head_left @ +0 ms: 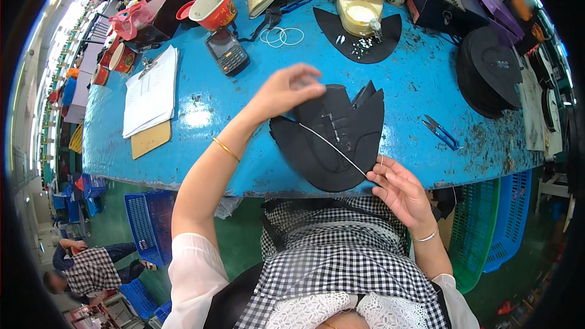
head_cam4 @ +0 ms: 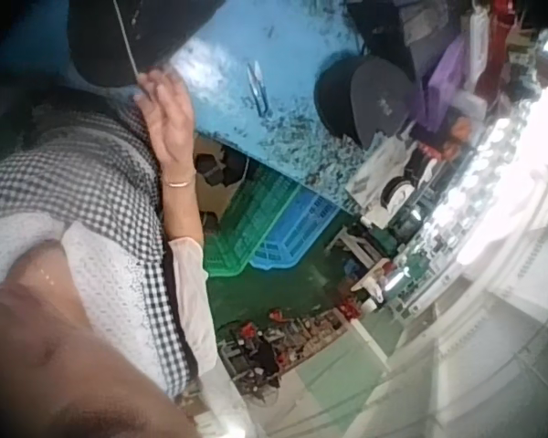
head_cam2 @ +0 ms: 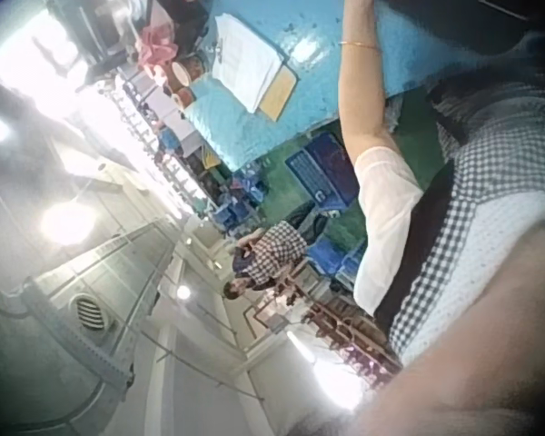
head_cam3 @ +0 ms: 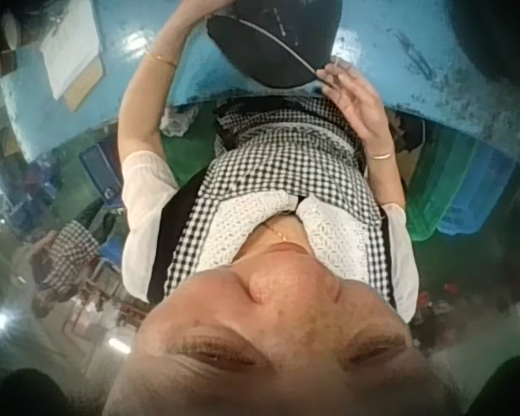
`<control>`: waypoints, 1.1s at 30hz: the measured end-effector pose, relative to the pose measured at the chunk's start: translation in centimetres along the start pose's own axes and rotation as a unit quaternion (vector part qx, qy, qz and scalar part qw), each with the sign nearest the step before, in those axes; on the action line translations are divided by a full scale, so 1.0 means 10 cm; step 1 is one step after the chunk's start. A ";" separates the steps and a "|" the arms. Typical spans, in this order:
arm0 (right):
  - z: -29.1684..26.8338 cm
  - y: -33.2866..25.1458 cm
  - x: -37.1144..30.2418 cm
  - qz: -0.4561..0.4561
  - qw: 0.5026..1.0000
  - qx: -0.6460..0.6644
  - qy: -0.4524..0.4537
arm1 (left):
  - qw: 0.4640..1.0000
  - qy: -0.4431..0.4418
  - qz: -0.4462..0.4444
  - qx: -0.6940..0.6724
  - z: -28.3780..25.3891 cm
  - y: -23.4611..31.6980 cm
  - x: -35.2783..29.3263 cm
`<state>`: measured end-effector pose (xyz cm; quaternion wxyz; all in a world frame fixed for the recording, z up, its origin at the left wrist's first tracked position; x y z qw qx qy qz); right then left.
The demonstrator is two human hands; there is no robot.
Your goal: The person trims excess scrap material and loose threads from shoe upper components using snips.
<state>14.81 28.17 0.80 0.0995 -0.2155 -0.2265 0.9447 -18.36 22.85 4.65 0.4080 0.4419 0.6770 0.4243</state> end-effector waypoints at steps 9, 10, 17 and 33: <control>0.07 0.01 -0.04 -0.026 0.999 0.043 -0.005 | 0.833 0.201 0.180 0.482 -0.48 -0.35 0.68; 0.07 0.02 -0.05 -0.028 0.998 0.059 -0.002 | 0.829 0.185 0.154 0.505 -0.49 -0.35 0.73; 0.23 -0.03 -0.12 -0.032 0.998 0.022 0.039 | 0.786 0.200 0.236 0.535 -0.52 -0.28 0.56; 0.57 -0.16 0.19 -0.253 0.797 -0.545 0.051 | 0.772 0.022 0.433 0.465 0.69 0.88 -0.73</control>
Point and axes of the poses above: each hand's wrist, its own x-axis towards the middle knuckle, its own z-axis out of the palm, y = z × x, the point moved 1 cm from there along x, towards the middle knuckle, and after that the axes turned 2 degrees about z, right-handed, at the moved point
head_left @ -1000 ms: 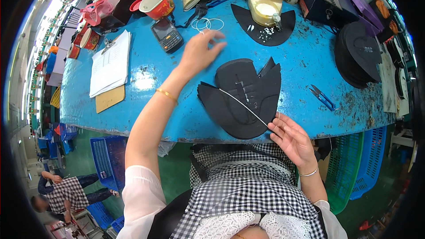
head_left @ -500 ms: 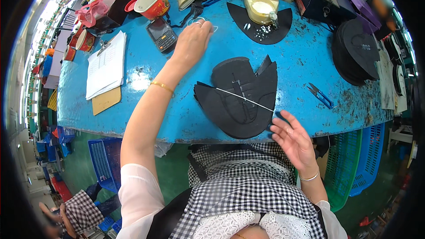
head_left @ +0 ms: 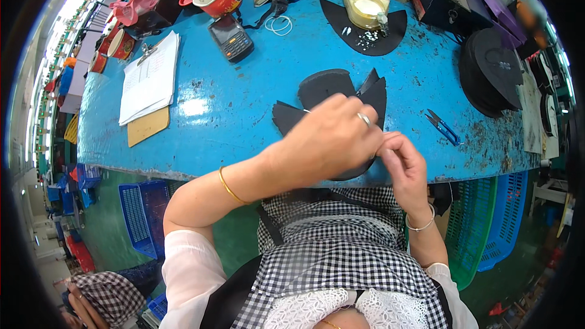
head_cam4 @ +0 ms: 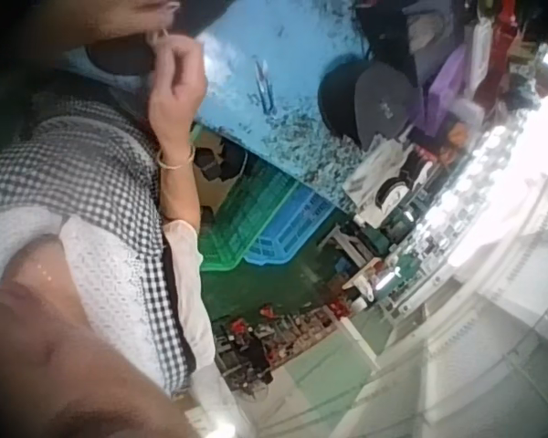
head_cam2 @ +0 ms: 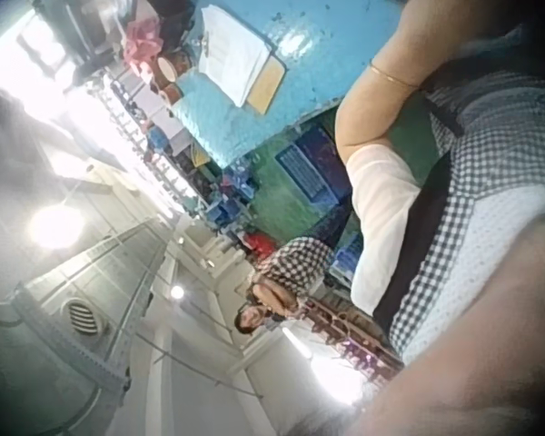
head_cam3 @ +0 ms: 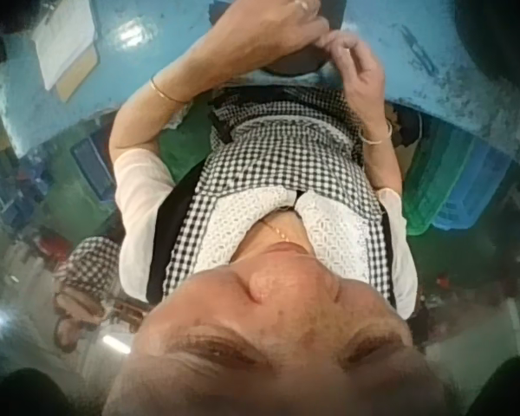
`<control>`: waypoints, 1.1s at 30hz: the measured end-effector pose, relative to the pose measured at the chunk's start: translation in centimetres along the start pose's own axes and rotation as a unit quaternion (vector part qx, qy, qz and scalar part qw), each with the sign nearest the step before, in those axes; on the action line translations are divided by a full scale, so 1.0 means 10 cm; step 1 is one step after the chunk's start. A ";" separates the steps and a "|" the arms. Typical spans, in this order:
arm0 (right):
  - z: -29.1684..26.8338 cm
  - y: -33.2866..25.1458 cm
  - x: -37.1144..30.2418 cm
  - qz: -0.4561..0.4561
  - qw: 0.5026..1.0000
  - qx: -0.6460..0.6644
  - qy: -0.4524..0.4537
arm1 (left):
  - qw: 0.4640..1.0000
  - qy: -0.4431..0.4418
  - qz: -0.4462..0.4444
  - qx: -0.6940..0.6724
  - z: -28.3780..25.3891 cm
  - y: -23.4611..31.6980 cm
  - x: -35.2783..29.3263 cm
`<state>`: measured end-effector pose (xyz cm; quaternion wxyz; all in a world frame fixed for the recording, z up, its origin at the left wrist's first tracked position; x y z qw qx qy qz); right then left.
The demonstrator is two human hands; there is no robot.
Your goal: The person trims excess scrap material and loose threads from shoe upper components using snips.
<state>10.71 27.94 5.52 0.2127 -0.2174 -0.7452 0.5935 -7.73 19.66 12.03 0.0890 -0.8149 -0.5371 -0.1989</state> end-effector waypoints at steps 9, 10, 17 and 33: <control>0.22 -0.01 0.09 -0.050 0.988 0.130 0.070 | 0.996 -0.042 -0.029 -0.068 0.03 0.06 -0.07; 0.24 -0.05 0.07 -0.040 0.992 0.103 0.055 | 0.996 -0.041 -0.031 -0.068 0.02 0.07 -0.07; 0.15 -0.03 -0.03 -0.017 0.998 0.022 0.052 | 0.995 0.001 -0.058 0.076 0.12 -0.01 -0.21; 0.49 0.01 0.08 0.012 0.985 0.170 -0.004 | 0.913 0.078 -0.316 -0.245 0.39 -0.82 -0.37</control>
Point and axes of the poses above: each hand's wrist, its own x-axis towards the middle knuckle, its own z-axis out of the palm, y = z × x, the point moved 1 cm from there along x, towards the middle knuckle, and after that the axes turned 2 degrees about z, right-handed, at the moved point
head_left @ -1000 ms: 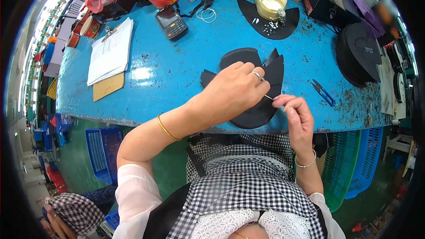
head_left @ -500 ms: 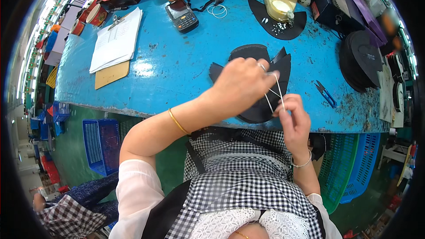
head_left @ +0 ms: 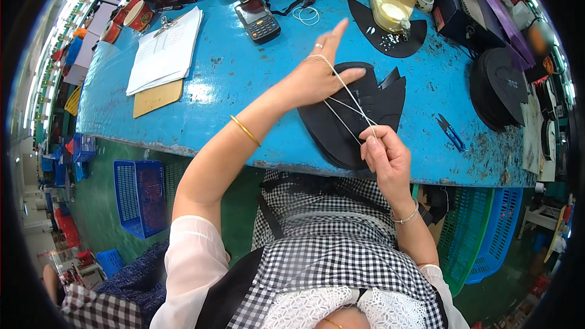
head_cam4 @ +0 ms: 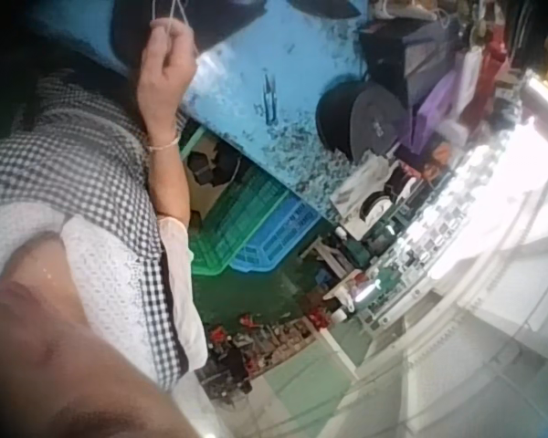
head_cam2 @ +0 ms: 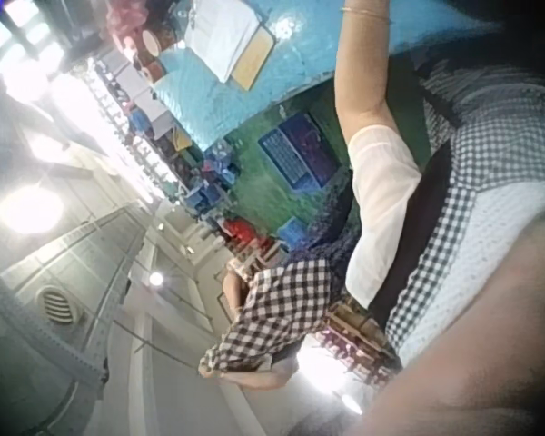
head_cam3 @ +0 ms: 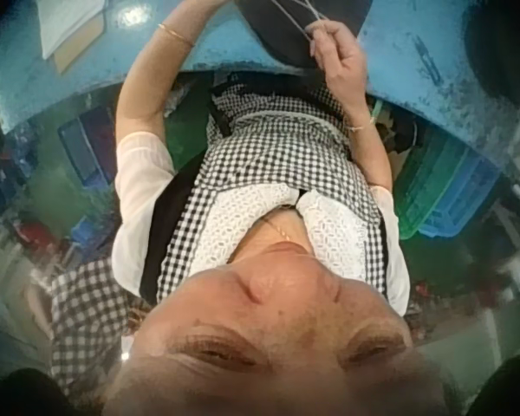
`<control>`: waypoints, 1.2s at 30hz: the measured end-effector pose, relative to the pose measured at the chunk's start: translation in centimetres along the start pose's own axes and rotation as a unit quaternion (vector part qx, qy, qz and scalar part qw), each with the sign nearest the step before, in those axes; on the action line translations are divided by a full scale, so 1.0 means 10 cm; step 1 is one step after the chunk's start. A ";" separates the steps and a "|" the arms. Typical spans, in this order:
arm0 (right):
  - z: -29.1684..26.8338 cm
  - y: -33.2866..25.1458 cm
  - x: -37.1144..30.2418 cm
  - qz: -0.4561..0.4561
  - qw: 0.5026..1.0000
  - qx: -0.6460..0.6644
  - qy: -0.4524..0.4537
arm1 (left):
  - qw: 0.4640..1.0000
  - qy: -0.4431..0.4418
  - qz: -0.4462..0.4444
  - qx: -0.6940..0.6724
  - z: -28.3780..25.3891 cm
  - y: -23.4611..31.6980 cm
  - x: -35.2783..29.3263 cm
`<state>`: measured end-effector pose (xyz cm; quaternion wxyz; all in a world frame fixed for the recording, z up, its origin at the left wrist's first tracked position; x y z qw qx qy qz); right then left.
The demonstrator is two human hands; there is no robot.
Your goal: The person trims excess scrap material and loose threads from shoe upper components using snips.
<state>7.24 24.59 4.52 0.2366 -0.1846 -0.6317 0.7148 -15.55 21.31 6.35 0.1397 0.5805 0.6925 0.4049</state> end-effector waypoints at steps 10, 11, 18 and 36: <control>0.03 0.02 0.02 0.019 1.000 -0.018 0.006 | 0.939 -0.244 -0.228 0.083 -0.07 -0.14 0.19; 0.00 0.02 -0.01 0.029 0.999 -0.019 0.029 | 0.939 -0.235 -0.235 0.087 -0.07 -0.12 0.20; -0.09 0.08 -0.08 0.014 1.000 -0.006 -0.007 | 0.964 -0.199 -0.130 -0.123 -0.24 0.19 -0.14; -0.41 0.08 -0.40 0.200 0.947 0.229 0.107 | 0.959 0.045 -0.073 -0.271 -0.38 0.66 -1.25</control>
Point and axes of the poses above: each hand's wrist, its own x-axis towards the middle knuckle, its own z-axis out of the palm, y = z × x, the point moved 1 cm from there along x, towards the middle knuckle, and after that the axes turned 2 degrees about z, right-handed, at the moved point
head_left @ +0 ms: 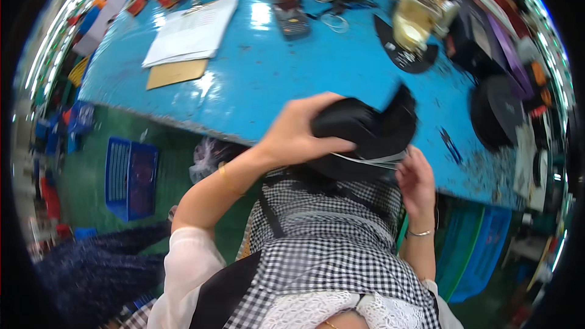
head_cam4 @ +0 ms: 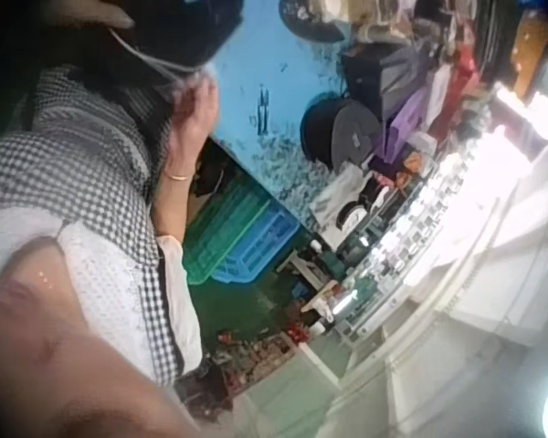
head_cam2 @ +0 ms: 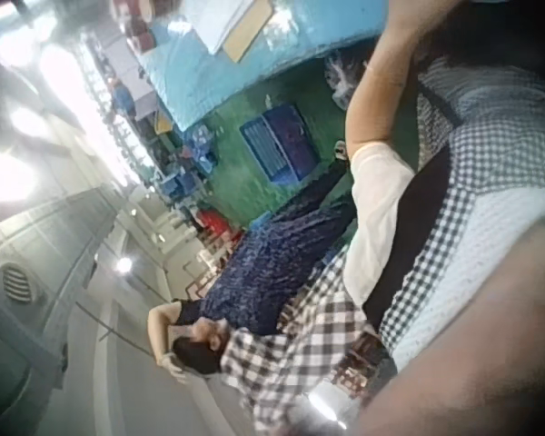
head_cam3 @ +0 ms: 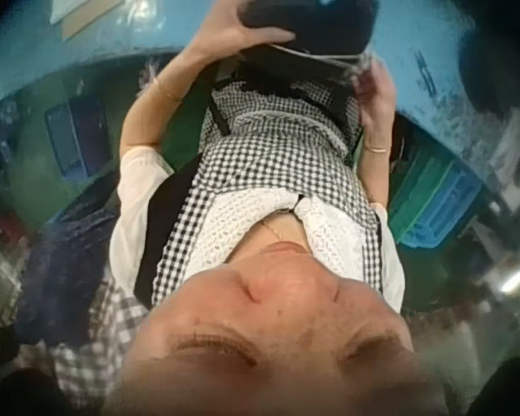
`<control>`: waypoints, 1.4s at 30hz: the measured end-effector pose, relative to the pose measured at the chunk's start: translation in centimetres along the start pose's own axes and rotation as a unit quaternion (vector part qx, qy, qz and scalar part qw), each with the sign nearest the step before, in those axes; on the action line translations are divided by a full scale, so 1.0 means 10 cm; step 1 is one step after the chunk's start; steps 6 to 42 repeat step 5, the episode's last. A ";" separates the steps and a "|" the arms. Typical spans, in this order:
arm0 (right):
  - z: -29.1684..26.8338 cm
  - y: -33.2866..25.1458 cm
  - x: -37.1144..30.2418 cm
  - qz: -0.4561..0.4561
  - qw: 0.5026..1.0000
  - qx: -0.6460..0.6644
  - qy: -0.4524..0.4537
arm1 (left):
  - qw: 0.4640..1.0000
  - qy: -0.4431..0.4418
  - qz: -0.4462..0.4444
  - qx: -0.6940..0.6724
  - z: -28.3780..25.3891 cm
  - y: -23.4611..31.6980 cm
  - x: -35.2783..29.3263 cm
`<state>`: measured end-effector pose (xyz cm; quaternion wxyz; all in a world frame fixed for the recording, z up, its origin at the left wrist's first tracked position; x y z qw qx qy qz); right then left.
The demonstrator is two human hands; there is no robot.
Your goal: The person trims excess scrap material and loose threads from shoe upper components using snips.
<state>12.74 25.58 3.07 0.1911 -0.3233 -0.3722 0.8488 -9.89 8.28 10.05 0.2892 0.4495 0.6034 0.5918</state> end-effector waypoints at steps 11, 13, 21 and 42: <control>-0.02 -0.17 -0.07 -0.144 0.968 -0.123 -0.165 | 0.994 -0.045 -0.080 -0.065 -0.04 -0.04 -0.19; -0.02 -0.17 -0.07 -0.144 0.968 -0.123 -0.165 | 0.994 -0.045 -0.080 -0.065 -0.04 -0.04 -0.19; -0.02 -0.17 -0.07 -0.144 0.968 -0.123 -0.165 | 0.994 -0.045 -0.080 -0.065 -0.04 -0.04 -0.19; -0.02 -0.17 -0.07 -0.144 0.968 -0.123 -0.165 | 0.994 -0.045 -0.080 -0.065 -0.04 -0.04 -0.19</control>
Point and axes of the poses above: each hand's wrist, its own x-axis towards the middle knuckle, its own z-axis out of the palm, y = z × x, the point moved 1 cm from there along x, towards the middle knuckle, and after that the axes turned 2 degrees about z, right-handed, at the moved point
